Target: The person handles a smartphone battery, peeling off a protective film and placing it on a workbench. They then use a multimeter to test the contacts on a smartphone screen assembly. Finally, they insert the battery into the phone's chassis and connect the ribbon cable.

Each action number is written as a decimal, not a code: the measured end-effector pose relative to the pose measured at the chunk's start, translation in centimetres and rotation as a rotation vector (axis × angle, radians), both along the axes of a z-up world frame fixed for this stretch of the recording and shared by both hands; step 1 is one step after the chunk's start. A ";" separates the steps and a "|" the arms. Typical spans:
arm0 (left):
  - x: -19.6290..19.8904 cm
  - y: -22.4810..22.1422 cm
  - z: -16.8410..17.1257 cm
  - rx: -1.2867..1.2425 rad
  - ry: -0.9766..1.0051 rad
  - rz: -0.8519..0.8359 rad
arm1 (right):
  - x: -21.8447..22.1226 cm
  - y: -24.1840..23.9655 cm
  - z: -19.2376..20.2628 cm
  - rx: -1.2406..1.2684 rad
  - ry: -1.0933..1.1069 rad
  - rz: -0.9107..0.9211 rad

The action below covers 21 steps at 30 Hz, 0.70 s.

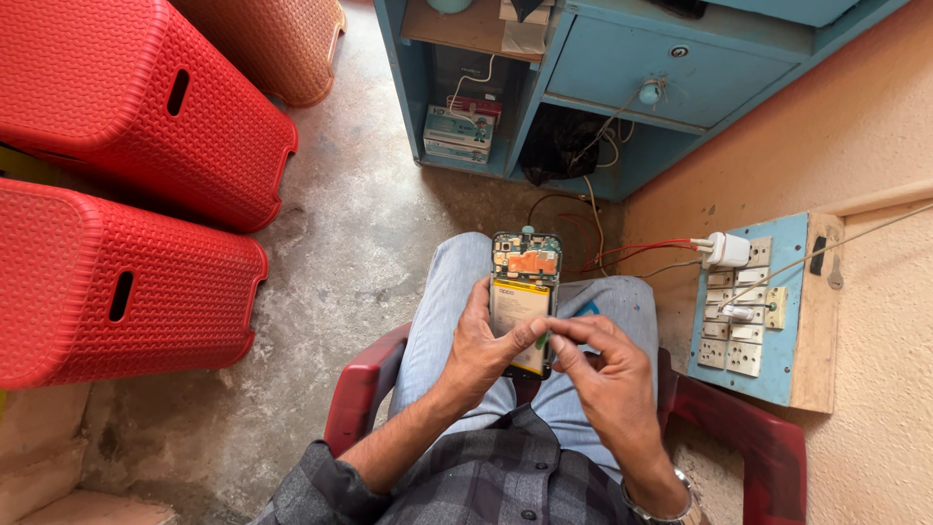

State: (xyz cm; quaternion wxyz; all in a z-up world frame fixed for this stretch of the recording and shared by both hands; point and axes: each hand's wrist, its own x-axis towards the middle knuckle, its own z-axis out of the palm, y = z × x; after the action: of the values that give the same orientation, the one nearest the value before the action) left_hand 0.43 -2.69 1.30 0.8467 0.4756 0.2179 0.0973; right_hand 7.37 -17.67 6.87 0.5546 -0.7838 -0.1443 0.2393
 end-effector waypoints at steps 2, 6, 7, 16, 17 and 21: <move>-0.2 0.2 0.2 0.088 0.056 0.020 | -0.4 0.1 0.1 -0.029 -0.088 0.029; -0.1 0.1 0.2 -0.002 0.152 0.050 | -0.7 0.3 -0.1 -0.034 -0.174 0.105; -0.1 0.1 0.2 -0.003 0.180 0.050 | -0.8 0.5 0.0 -0.044 -0.190 0.117; -0.2 0.1 0.0 0.032 0.131 0.108 | -1.9 2.5 0.9 -0.185 -0.350 -0.010; -0.2 0.1 0.1 0.048 0.134 0.108 | -1.8 2.5 0.8 -0.221 -0.357 -0.003; -0.1 0.0 0.7 0.053 0.128 0.132 | -1.8 2.2 -0.1 -0.209 -0.257 -0.042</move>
State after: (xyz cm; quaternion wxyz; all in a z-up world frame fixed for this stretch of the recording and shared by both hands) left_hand 0.33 -2.74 2.02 0.8099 0.4879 0.2995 0.1280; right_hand 5.61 -15.43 6.80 0.4520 -0.8642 -0.1718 0.1390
